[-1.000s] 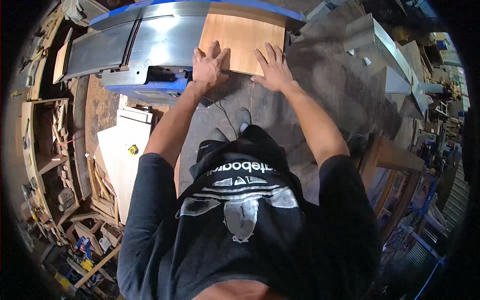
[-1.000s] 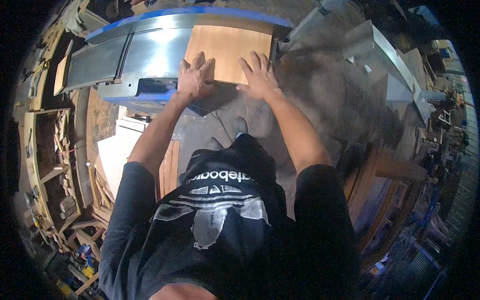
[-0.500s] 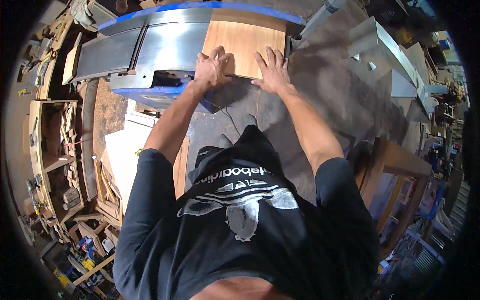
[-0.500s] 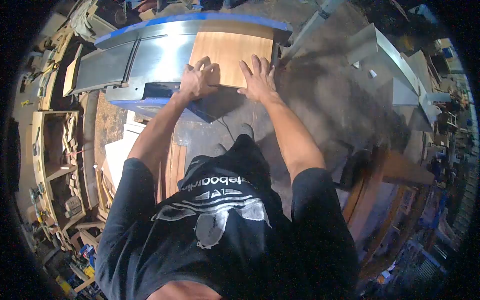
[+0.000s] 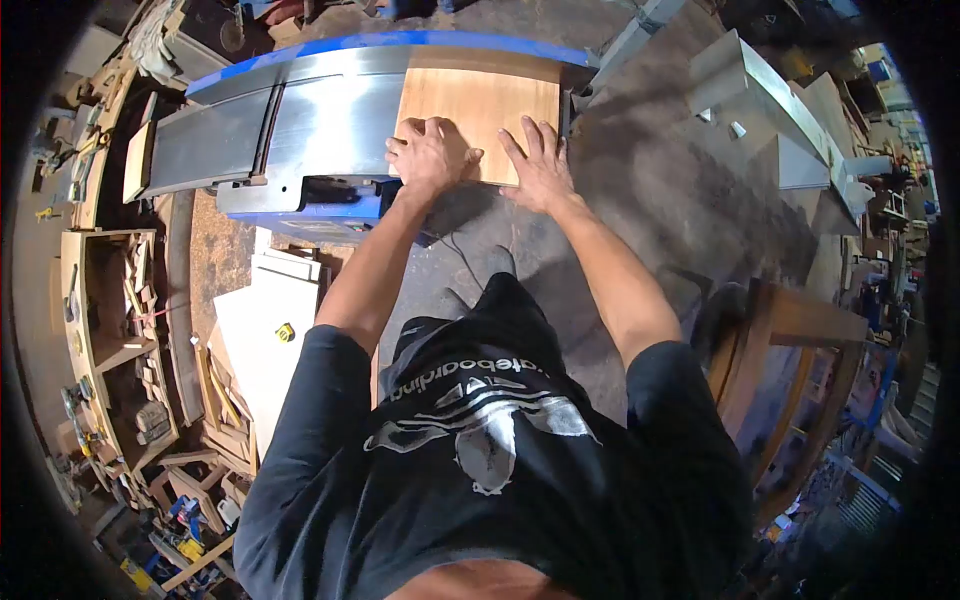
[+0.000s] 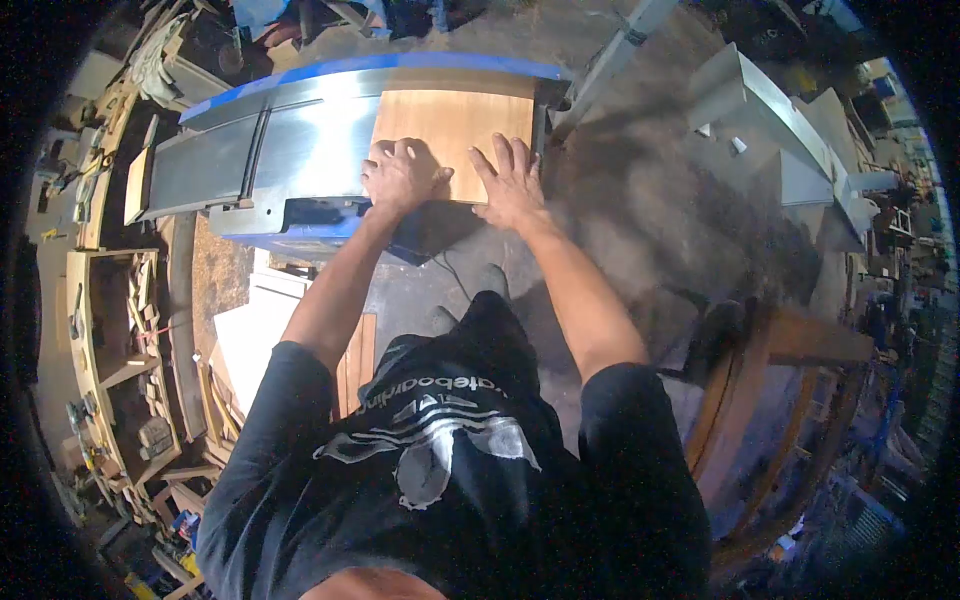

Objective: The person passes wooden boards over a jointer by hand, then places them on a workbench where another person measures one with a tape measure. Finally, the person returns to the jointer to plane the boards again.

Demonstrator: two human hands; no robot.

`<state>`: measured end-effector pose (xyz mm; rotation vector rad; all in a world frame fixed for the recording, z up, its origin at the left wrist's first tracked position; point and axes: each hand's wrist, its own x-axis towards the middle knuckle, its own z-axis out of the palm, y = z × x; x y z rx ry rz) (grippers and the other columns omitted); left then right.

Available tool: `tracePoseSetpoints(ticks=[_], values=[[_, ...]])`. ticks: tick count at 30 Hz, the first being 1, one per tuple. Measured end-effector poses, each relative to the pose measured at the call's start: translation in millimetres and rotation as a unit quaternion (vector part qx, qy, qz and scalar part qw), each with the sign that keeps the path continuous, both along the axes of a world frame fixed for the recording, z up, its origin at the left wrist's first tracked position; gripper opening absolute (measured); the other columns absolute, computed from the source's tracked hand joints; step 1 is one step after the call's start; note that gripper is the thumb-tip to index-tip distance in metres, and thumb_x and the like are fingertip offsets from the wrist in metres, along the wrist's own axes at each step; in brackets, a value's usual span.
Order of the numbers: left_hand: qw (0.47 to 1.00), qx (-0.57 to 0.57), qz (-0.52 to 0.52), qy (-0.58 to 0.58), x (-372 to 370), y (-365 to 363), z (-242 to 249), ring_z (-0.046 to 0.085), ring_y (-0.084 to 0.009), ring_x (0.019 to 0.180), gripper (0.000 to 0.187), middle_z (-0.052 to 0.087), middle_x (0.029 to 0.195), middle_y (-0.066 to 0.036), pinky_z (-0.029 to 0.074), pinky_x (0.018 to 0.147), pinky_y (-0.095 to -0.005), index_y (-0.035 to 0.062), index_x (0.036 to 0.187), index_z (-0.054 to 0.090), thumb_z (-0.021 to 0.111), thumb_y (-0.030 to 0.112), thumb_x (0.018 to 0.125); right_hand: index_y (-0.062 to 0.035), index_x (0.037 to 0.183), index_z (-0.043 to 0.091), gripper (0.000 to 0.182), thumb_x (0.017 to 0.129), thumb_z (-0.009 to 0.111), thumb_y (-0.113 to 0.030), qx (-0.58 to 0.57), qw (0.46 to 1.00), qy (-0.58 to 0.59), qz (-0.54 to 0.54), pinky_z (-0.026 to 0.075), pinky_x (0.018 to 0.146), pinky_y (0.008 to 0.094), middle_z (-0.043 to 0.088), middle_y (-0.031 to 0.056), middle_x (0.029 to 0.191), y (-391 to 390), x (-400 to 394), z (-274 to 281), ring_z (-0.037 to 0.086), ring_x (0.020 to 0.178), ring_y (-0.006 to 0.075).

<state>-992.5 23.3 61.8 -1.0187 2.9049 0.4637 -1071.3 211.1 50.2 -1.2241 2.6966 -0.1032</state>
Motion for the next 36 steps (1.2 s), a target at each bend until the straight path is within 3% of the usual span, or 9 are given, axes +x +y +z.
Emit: tracePoseSetpoints(ticks=[5,12,18,26,29,32,33,34,36], values=[[0.998,0.047,0.023,-0.043,-10,-4,11,0.037,-0.0534,0.13,0.091,0.036,0.145,-0.02,0.036,0.104,-0.0644,0.0243,0.141,0.05,0.084,0.062,0.065,-0.0253,0.157,0.028,0.101,0.073,0.084,-0.04,-0.02,0.999,0.034,0.013,0.024,0.115,0.0688,0.013,0.0188,0.161,-1,-3,-8,0.011,0.148,0.0445],[0.998,0.054,0.036,-0.025,-11,-2,7,0.033,-0.0594,0.132,0.09,0.037,0.144,-0.021,0.033,0.105,-0.0688,0.0244,0.14,0.052,0.088,0.057,0.063,-0.0251,0.156,0.029,0.103,0.071,0.085,-0.038,-0.02,0.999,0.035,0.006,0.023,0.116,0.0684,0.014,0.0187,0.162,0,-1,-3,0.011,0.148,0.0437],[0.999,0.043,0.021,-0.015,-4,0,15,0.034,-0.0575,0.133,0.088,0.038,0.144,-0.02,0.035,0.104,-0.0676,0.0207,0.139,0.052,0.084,0.06,0.068,-0.0239,0.157,0.029,0.101,0.073,0.085,-0.026,-0.016,1.0,0.012,-0.004,0.022,0.117,0.0667,0.013,0.018,0.163,-1,2,-2,0.011,0.149,0.0433],[0.999,-0.01,-0.034,0.039,10,-2,-6,0.035,-0.0508,0.129,0.078,0.038,0.145,-0.017,0.035,0.104,-0.0604,0.0274,0.136,0.053,0.078,0.064,0.072,-0.0245,0.156,0.031,0.099,0.072,0.083,-0.019,-0.037,0.998,0.051,0.022,0.021,0.117,0.0663,0.011,0.021,0.163,19,11,-19,0.012,0.148,0.046],[0.999,-0.018,-0.035,0.022,12,6,0,0.036,-0.0486,0.128,0.076,0.038,0.144,-0.019,0.035,0.104,-0.0599,0.0284,0.138,0.051,0.074,0.064,0.075,-0.0292,0.156,0.033,0.105,0.066,0.088,-0.023,-0.069,0.996,-0.035,-0.036,0.019,0.119,0.062,0.007,0.027,0.162,33,19,0,0.011,0.147,0.0509],[0.999,-0.017,-0.028,0.023,11,19,5,0.034,-0.0466,0.127,0.077,0.035,0.143,-0.022,0.032,0.105,-0.0606,0.0271,0.139,0.049,0.073,0.062,0.076,-0.0267,0.156,0.033,0.111,0.061,0.092,-0.027,-0.102,0.984,-0.11,-0.094,0.02,0.119,0.0619,0.003,0.0257,0.163,50,17,5,0.01,0.147,0.0518],[0.999,-0.013,-0.023,0.02,12,21,4,0.033,-0.0464,0.128,0.078,0.035,0.143,-0.022,0.031,0.106,-0.0607,0.0263,0.139,0.048,0.074,0.061,0.075,-0.0196,0.157,0.03,0.116,0.06,0.093,-0.031,-0.107,0.983,-0.114,-0.1,0.025,0.117,0.0591,0.017,0.0307,0.159,54,15,10,0.018,0.145,0.0521],[1.0,-0.011,-0.019,0.019,10,22,6,0.033,-0.0461,0.129,0.079,0.035,0.143,-0.022,0.031,0.106,-0.0607,0.0256,0.139,0.047,0.075,0.06,0.074,-0.0196,0.157,0.03,0.116,0.06,0.093,-0.031,-0.109,0.983,-0.114,-0.096,0.025,0.117,0.0591,0.017,0.0307,0.159,57,10,3,0.018,0.145,0.0521],[1.0,0.017,-0.008,0.012,5,22,18,0.033,-0.0461,0.13,0.083,0.035,0.143,-0.024,0.03,0.108,-0.0597,0.0221,0.139,0.047,0.077,0.059,0.072,-0.013,0.155,0.032,0.103,0.07,0.088,-0.026,-0.283,0.924,-0.187,-0.178,0.031,0.116,0.0531,0.034,0.0333,0.15,54,3,5,0.026,0.141,0.0481]])
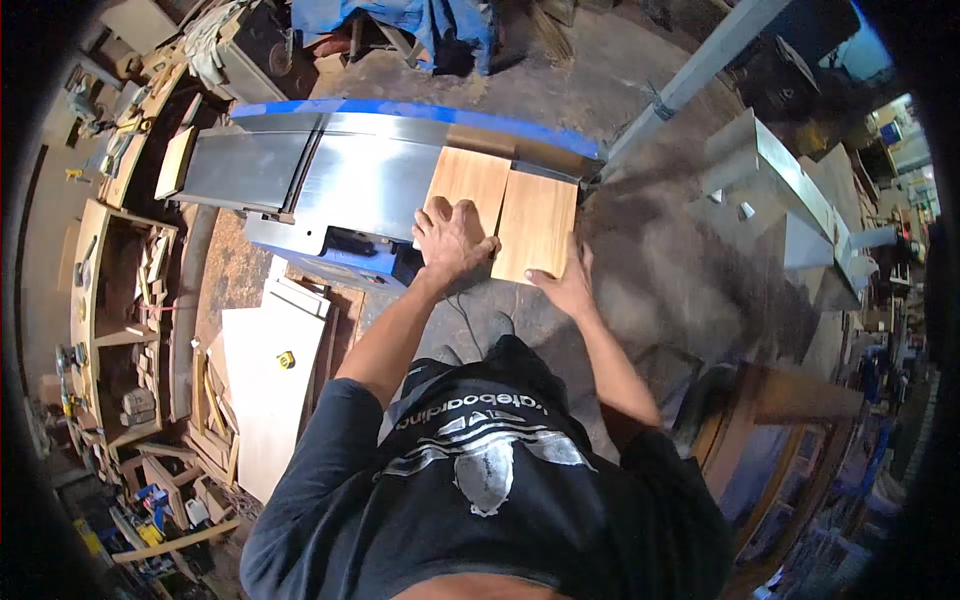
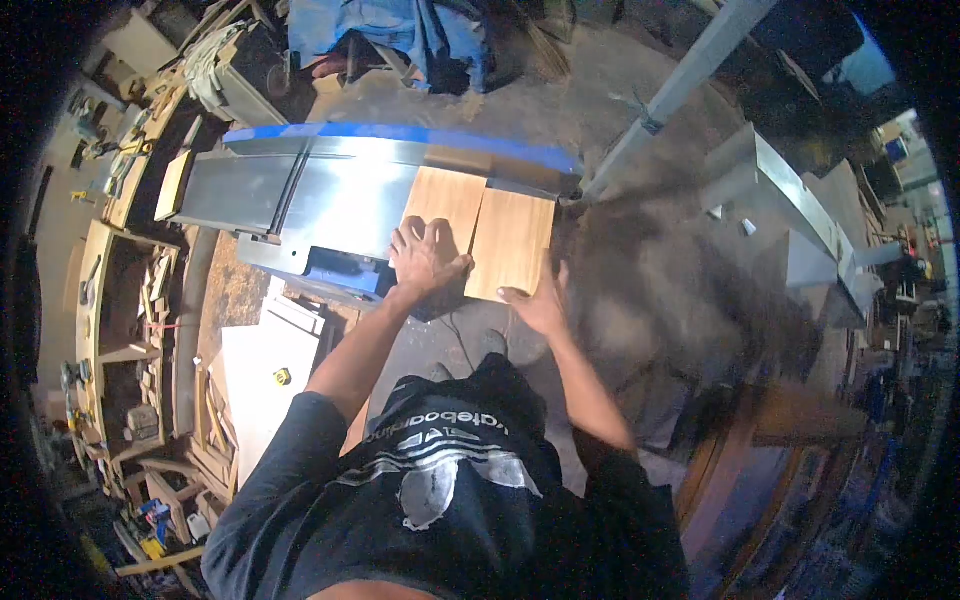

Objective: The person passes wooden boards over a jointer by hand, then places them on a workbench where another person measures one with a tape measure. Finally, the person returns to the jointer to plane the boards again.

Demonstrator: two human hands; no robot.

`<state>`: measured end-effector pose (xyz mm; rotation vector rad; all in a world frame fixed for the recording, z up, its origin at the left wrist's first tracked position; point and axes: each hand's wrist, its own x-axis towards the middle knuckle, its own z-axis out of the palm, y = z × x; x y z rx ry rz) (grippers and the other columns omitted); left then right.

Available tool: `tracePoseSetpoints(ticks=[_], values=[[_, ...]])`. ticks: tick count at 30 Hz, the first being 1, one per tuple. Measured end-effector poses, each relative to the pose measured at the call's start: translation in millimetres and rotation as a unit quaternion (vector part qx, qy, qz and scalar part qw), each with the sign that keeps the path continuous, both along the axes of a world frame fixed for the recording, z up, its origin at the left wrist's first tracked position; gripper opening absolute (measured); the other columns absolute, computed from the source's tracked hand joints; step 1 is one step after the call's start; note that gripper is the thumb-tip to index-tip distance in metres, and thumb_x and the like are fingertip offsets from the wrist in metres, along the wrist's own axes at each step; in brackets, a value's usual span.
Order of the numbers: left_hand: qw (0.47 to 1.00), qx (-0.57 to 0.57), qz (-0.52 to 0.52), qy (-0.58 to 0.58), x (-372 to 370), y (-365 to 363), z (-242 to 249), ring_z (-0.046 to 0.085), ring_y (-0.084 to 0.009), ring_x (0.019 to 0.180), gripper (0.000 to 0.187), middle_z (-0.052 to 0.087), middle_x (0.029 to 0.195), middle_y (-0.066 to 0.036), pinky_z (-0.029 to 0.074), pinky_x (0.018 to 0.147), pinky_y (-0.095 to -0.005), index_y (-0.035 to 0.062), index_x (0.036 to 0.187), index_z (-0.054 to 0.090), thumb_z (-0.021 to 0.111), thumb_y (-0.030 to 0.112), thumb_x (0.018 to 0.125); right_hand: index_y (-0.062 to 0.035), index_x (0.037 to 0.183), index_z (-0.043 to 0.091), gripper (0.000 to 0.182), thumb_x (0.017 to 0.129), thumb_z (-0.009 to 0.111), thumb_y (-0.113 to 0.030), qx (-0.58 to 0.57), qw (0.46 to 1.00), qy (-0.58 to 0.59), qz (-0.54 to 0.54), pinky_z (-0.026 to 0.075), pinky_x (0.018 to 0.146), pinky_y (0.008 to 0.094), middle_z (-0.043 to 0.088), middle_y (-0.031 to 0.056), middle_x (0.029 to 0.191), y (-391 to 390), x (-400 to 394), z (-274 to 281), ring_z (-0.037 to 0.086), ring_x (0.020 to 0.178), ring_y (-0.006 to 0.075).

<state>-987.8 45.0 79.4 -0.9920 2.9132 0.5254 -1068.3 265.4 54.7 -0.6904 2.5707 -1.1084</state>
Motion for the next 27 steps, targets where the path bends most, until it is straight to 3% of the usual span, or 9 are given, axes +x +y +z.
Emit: tracePoseSetpoints(ticks=[1,6,8,10,14,16,18,20,27], values=[[0.999,0.03,0.011,-0.008,0,-1,5,0.033,-0.0461,0.131,0.086,0.035,0.143,-0.025,0.03,0.109,-0.0586,0.0185,0.139,0.046,0.079,0.059,0.07,0.0014,0.149,0.032,0.1,0.071,0.088,-0.026,-0.005,1.0,-0.005,-0.021,0.039,0.11,0.0492,0.057,0.0323,0.129,0,-5,3,0.047,0.131,0.0434],[0.993,0.004,0.102,0.063,2,2,-2,0.044,-0.0474,0.126,0.102,0.033,0.144,-0.029,0.04,0.104,-0.0548,0.0071,0.142,0.042,0.086,0.054,0.063,0.0092,0.134,0.045,0.074,0.078,0.084,-0.018,-0.15,0.964,-0.182,-0.121,0.054,0.091,0.0407,0.064,0.0234,0.121,1,-6,-19,0.066,0.107,0.0316],[0.986,0.024,0.129,0.104,8,0,-12,0.046,-0.0471,0.126,0.103,0.036,0.143,-0.033,0.043,0.102,-0.0541,0.0062,0.144,0.039,0.087,0.052,0.065,0.0045,0.133,0.047,0.065,0.082,0.081,-0.016,-0.107,0.976,-0.167,-0.089,0.059,0.049,0.0345,0.067,0.0161,0.108,17,-17,-50,0.068,0.088,0.0263],[0.979,0.028,0.16,0.126,18,6,-10,0.048,-0.0463,0.124,0.1,0.039,0.14,-0.033,0.044,0.101,-0.053,0.0054,0.143,0.04,0.087,0.049,0.067,0.0066,0.129,0.052,0.058,0.083,0.08,-0.014,-0.012,0.954,-0.281,-0.103,0.06,0.062,0.0352,0.068,0.0143,0.109,18,-19,7,0.068,0.094,0.0243],[0.963,0.137,0.219,0.07,31,23,8,0.052,-0.0444,0.118,0.088,0.046,0.132,-0.031,0.047,0.098,-0.0509,0.0042,0.14,0.043,0.086,0.039,0.072,0.0061,0.124,0.059,0.049,0.085,0.079,-0.015,-0.086,0.951,-0.296,0.025,0.057,0.08,0.0347,0.069,0.0122,0.108,55,-49,-26,0.067,0.099,0.0217],[0.964,0.125,0.21,0.104,36,30,-24,0.053,-0.0438,0.115,0.08,0.052,0.128,-0.026,0.047,0.096,-0.0514,0.0031,0.135,0.049,0.086,0.036,0.072,0.0044,0.125,0.062,0.043,0.088,0.075,-0.013,-0.172,0.855,-0.486,-0.064,0.049,0.091,0.032,0.069,0.0145,0.116,67,-59,-11,0.065,0.1,0.0201],[0.968,0.113,0.168,0.149,36,31,-40,0.052,-0.0411,0.118,0.069,0.053,0.128,-0.024,0.045,0.099,-0.0509,0.0071,0.131,0.055,0.085,0.033,0.074,0.0051,0.125,0.062,0.04,0.092,0.073,-0.015,-0.185,0.873,-0.449,-0.036,0.049,0.089,0.0311,0.069,0.0114,0.113,67,-71,24,0.065,0.1,0.0181],[0.972,0.088,0.14,0.169,39,38,-45,0.053,-0.0397,0.118,0.064,0.054,0.128,-0.022,0.045,0.098,-0.0492,0.0084,0.128,0.058,0.084,0.031,0.074,0.0049,0.122,0.062,0.038,0.092,0.073,-0.016,-0.103,0.955,-0.26,0.102,0.05,0.087,0.0311,0.07,0.0095,0.109,64,-79,77,0.065,0.098,0.0166],[0.981,0.005,0.008,0.194,26,31,-58,0.056,-0.0353,0.111,0.052,0.057,0.131,-0.014,0.047,0.093,-0.045,0.0119,0.122,0.063,0.08,0.026,0.075,0.0025,0.12,0.062,0.038,0.089,0.073,-0.017,-0.103,0.964,-0.016,0.245,0.052,0.085,0.0362,0.072,0.0147,0.103,-9,-115,178,0.068,0.096,0.0223]])
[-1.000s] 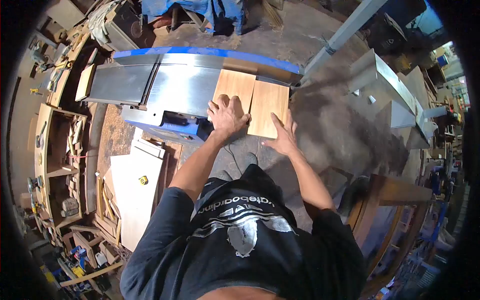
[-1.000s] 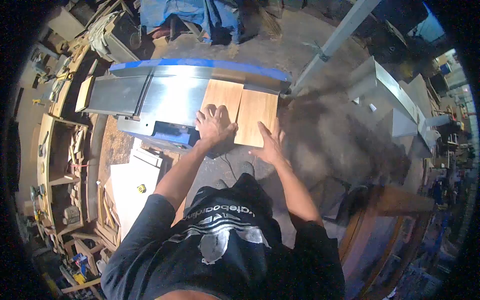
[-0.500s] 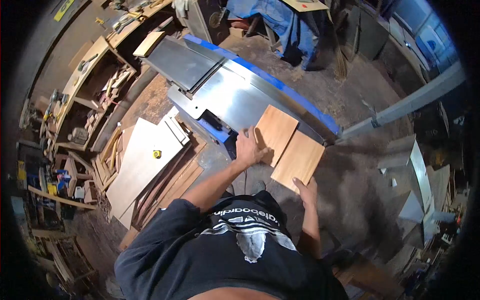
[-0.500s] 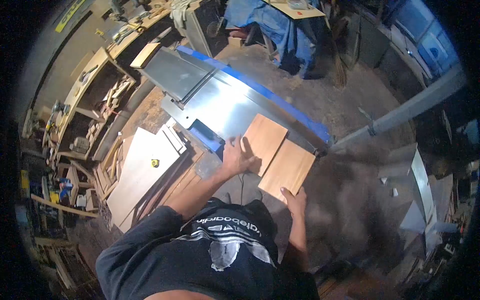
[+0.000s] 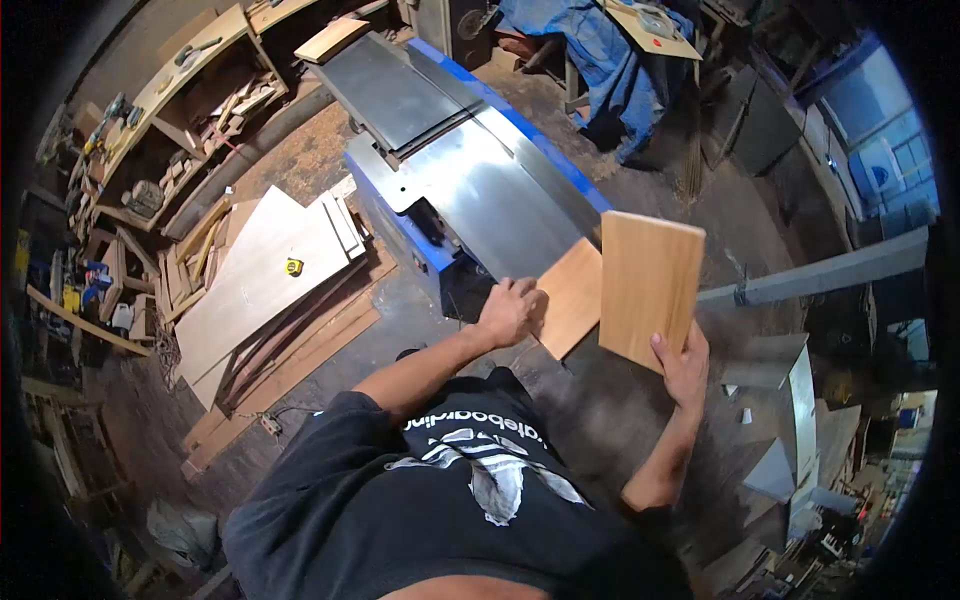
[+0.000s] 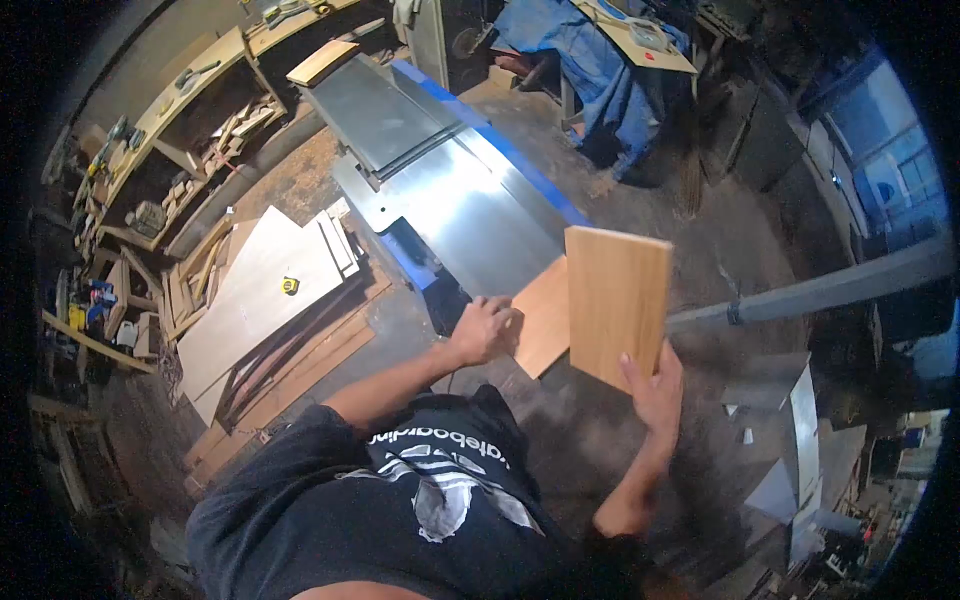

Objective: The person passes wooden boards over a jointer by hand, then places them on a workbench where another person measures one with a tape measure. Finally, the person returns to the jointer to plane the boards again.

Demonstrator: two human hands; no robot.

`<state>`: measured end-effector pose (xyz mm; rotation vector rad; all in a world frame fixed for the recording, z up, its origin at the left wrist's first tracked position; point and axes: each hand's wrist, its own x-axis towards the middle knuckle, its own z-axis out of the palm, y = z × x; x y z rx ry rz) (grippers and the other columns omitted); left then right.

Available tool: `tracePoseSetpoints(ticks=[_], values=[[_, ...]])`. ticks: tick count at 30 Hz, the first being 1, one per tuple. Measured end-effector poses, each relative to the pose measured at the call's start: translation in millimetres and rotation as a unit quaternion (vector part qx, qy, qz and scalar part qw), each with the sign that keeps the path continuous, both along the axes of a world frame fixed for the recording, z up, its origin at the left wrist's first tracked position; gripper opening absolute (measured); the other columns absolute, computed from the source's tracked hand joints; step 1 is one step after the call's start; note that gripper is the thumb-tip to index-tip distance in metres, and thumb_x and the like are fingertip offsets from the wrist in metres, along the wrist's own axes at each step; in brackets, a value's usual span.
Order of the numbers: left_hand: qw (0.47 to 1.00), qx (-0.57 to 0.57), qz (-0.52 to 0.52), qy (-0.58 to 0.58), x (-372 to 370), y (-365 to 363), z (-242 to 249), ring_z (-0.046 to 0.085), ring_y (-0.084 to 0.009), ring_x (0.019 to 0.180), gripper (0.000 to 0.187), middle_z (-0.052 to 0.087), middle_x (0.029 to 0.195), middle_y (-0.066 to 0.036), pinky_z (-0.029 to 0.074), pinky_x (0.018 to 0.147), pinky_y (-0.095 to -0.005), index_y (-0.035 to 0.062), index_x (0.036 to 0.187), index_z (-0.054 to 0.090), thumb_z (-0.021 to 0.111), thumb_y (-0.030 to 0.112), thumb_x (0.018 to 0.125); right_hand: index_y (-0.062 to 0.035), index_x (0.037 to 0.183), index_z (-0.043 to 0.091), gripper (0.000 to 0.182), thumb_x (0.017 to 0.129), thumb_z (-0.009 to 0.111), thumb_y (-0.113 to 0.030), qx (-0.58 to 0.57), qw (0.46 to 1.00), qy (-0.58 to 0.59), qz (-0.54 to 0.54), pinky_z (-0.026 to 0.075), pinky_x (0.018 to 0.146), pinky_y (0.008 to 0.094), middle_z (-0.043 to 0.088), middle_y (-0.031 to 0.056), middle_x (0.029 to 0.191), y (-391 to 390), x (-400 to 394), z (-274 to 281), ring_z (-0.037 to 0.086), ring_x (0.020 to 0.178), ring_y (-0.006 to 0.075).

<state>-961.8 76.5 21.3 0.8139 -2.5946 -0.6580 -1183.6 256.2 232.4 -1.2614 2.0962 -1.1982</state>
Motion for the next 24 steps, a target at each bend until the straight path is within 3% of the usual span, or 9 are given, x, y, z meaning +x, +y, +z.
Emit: tracePoseSetpoints(ticks=[1,3,7,10,11,15,19,22,24], values=[[1.0,-0.005,-0.027,-0.015,-4,-2,0,0.057,-0.0351,0.109,0.052,0.057,0.132,-0.014,0.048,0.092,-0.0446,0.0122,0.123,0.063,0.079,0.026,0.075,0.0025,0.12,0.062,0.038,0.089,0.073,-0.017,-0.001,1.0,0.004,0.006,0.052,0.085,0.0362,0.072,0.0147,0.103,-20,-3,1,0.068,0.096,0.0223],[1.0,0.008,-0.026,-0.01,-13,1,2,0.056,-0.0349,0.111,0.052,0.056,0.134,-0.014,0.048,0.093,-0.0436,0.0104,0.122,0.063,0.079,0.028,0.075,-0.0012,0.121,0.063,0.039,0.086,0.072,-0.016,0.083,0.991,0.107,0.021,0.053,0.087,0.0407,0.071,0.02,0.108,-59,-8,-4,0.07,0.098,0.0335],[0.997,0.057,-0.054,-0.023,-5,-8,25,0.055,-0.0363,0.11,0.056,0.054,0.135,-0.015,0.047,0.095,-0.0448,0.0083,0.128,0.059,0.077,0.025,0.078,-0.003,0.115,0.064,0.035,0.084,0.071,-0.018,0.123,0.972,0.186,0.078,0.052,0.087,0.0462,0.07,0.0215,0.108,-149,-8,-27,0.067,0.098,0.0412],[0.981,0.106,-0.073,0.142,29,-26,21,0.053,-0.0386,0.117,0.055,0.053,0.137,-0.016,0.044,0.103,-0.0468,0.0066,0.132,0.056,0.076,0.025,0.084,-0.0006,0.104,0.065,0.029,0.084,0.07,-0.021,0.152,0.953,0.248,0.089,0.05,0.086,0.0487,0.069,0.0222,0.104,-210,-8,-52,0.064,0.097,0.0429],[0.981,0.11,-0.076,0.143,46,-38,18,0.053,-0.0386,0.117,0.055,0.053,0.137,-0.016,0.044,0.103,-0.0468,0.0066,0.132,0.056,0.076,0.025,0.084,-0.0002,0.101,0.064,0.028,0.084,0.07,-0.022,0.16,0.941,0.285,0.091,0.049,0.088,0.0497,0.067,0.0223,0.103,-229,-9,-60,0.061,0.1,0.0424],[0.963,0.185,0.067,0.183,126,-91,0,0.057,-0.0348,0.117,0.039,0.062,0.122,-0.016,0.046,0.102,-0.0449,0.0052,0.121,0.064,0.072,0.022,0.087,0.0006,0.101,0.062,0.029,0.083,0.069,-0.022,0.139,0.908,0.389,0.075,0.044,0.094,0.0507,0.06,0.0222,0.108,-284,-2,-76,0.051,0.111,0.0412],[0.95,0.229,0.188,0.104,199,-136,-49,0.061,-0.0358,0.111,0.035,0.064,0.12,-0.017,0.049,0.098,-0.0442,0.0032,0.12,0.064,0.071,0.018,0.088,0.0007,0.11,0.058,0.037,0.082,0.069,-0.021,0.162,0.885,0.429,0.085,0.042,0.095,0.0515,0.056,0.0206,0.109,-326,10,-86,0.049,0.113,0.0407],[0.919,0.289,0.257,0.068,225,-159,-77,0.067,-0.0311,0.098,0.037,0.066,0.115,-0.018,0.056,0.081,-0.0383,0.0007,0.12,0.064,0.072,0.016,0.087,0.0011,0.119,0.053,0.048,0.08,0.069,-0.021,0.271,0.867,0.407,0.101,0.044,0.096,0.0509,0.058,0.0219,0.114,-364,31,-72,0.05,0.115,0.0415],[0.891,0.341,0.289,0.081,226,-170,-96,0.066,-0.0347,0.098,0.039,0.065,0.112,-0.02,0.054,0.085,-0.0413,0.0005,0.121,0.062,0.071,0.018,0.087,0.0009,0.127,0.05,0.056,0.079,0.07,-0.021,0.255,0.891,0.353,0.128,0.045,0.098,0.0497,0.058,0.0239,0.119,-391,33,-80,0.052,0.118,0.0418]])
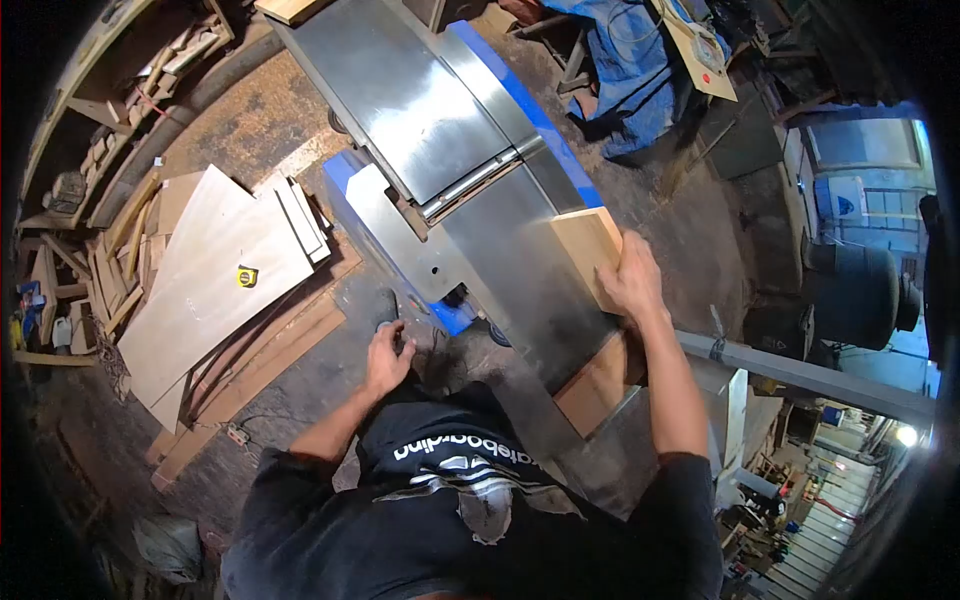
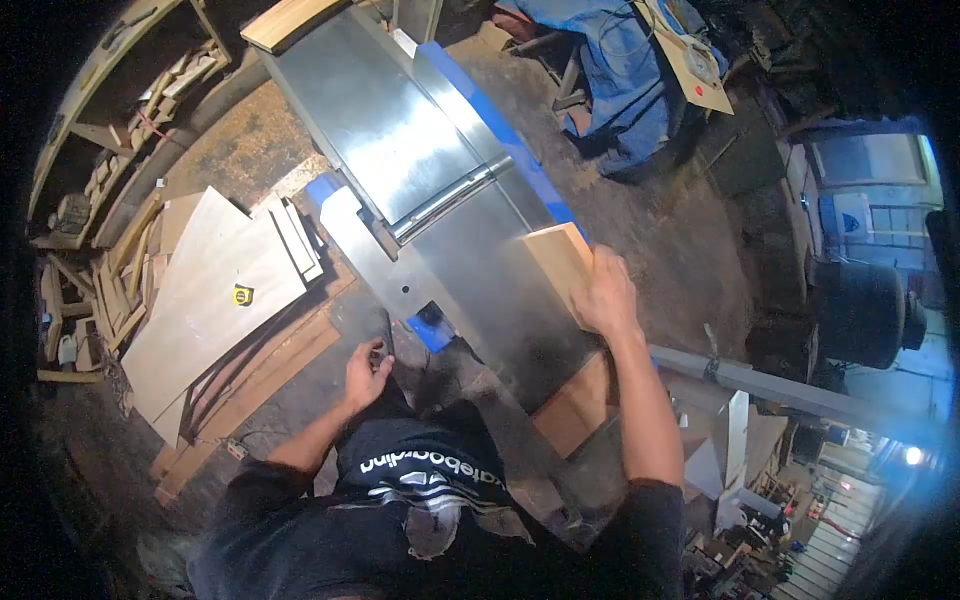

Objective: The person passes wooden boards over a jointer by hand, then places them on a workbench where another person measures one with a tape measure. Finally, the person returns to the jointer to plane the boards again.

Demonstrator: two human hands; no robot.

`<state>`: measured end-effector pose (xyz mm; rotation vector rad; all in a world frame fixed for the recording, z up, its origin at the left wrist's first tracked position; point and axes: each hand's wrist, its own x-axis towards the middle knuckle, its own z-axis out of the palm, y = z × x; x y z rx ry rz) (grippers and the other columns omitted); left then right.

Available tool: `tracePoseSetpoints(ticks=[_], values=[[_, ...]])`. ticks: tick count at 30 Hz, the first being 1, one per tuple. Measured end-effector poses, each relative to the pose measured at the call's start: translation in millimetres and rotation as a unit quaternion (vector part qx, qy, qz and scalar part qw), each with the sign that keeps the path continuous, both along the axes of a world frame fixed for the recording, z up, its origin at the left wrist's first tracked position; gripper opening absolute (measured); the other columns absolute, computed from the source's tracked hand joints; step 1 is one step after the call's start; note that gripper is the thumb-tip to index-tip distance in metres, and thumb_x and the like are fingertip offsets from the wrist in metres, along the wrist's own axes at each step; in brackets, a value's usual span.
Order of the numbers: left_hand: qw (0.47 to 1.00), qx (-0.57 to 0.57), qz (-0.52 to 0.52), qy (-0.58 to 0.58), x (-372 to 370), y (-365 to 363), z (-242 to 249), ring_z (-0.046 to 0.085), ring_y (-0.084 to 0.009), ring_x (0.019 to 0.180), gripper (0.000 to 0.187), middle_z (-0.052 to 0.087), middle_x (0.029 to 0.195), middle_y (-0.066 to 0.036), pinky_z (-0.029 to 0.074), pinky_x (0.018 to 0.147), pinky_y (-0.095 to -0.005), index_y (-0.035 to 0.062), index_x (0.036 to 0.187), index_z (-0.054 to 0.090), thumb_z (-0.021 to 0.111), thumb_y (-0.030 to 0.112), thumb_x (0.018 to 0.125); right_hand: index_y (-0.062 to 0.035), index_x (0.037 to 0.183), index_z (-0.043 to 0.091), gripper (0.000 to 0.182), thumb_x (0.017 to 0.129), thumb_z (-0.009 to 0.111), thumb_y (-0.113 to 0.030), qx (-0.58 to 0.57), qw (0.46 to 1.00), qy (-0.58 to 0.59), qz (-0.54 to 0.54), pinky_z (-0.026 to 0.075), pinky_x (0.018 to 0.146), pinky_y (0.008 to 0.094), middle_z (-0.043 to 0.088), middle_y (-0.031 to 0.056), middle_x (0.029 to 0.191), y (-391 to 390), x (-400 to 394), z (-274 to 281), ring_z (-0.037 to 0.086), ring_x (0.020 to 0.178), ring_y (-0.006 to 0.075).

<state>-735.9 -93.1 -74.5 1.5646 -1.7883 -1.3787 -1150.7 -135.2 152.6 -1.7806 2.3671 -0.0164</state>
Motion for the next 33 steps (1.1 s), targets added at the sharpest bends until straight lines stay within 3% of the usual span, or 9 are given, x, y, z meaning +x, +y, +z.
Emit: tracePoseSetpoints(ticks=[3,5,13,19,25,33], values=[[0.994,0.08,0.074,0.012,-13,-8,-48,0.065,-0.0387,0.1,0.047,0.064,0.112,-0.024,0.052,0.09,-0.045,-0.0013,0.125,0.059,0.071,0.021,0.085,0.0008,0.132,0.047,0.061,0.08,0.071,-0.021,0.012,0.999,-0.024,-0.018,0.046,0.1,0.0487,0.058,0.0262,0.126,-31,15,2,0.054,0.121,0.0419],[0.985,0.1,0.143,0.002,-25,-14,-73,0.065,-0.0396,0.107,0.052,0.063,0.122,-0.027,0.051,0.093,-0.0448,-0.0018,0.128,0.058,0.071,0.022,0.085,0.0006,0.133,0.047,0.062,0.081,0.071,-0.021,0.007,1.0,-0.015,-0.01,0.046,0.1,0.0492,0.058,0.0266,0.125,-46,25,2,0.055,0.119,0.0427],[0.965,0.145,0.215,-0.028,-85,-22,-133,0.061,-0.0423,0.119,0.06,0.063,0.128,-0.028,0.047,0.102,-0.0457,-0.0016,0.138,0.053,0.067,0.025,0.086,0.0009,0.136,0.045,0.064,0.081,0.074,-0.016,-0.005,1.0,0.006,0.01,0.05,0.095,0.0494,0.063,0.0273,0.118,-78,45,-4,0.063,0.109,0.0449],[0.933,0.178,0.311,0.026,-96,7,-126,0.064,-0.04,0.115,0.06,0.065,0.124,-0.028,0.048,0.101,-0.0448,-0.0009,0.14,0.053,0.065,0.022,0.086,0.0007,0.138,0.043,0.07,0.08,0.078,-0.016,-0.04,0.998,0.041,0.028,0.05,0.095,0.0474,0.065,0.0277,0.117,-99,57,-8,0.064,0.111,0.0432],[0.917,0.148,0.364,0.066,-102,21,-124,0.069,-0.0353,0.107,0.056,0.068,0.12,-0.027,0.051,0.097,-0.0403,-0.0008,0.138,0.056,0.066,0.02,0.086,0.0025,0.126,0.049,0.058,0.08,0.078,-0.016,-0.039,0.999,0.017,0.034,0.05,0.092,0.0477,0.066,0.0286,0.113,-98,56,-10,0.064,0.109,0.0446],[0.901,0.176,0.375,0.128,-100,6,-125,0.064,-0.0302,0.121,0.06,0.061,0.134,-0.026,0.048,0.104,-0.0365,-0.0077,0.143,0.045,0.06,0.007,0.087,0.0022,0.118,0.05,0.051,0.079,0.077,-0.015,-0.035,0.999,0.005,0.03,0.05,0.088,0.0497,0.065,0.0289,0.105,-105,55,-5,0.063,0.103,0.0476]])
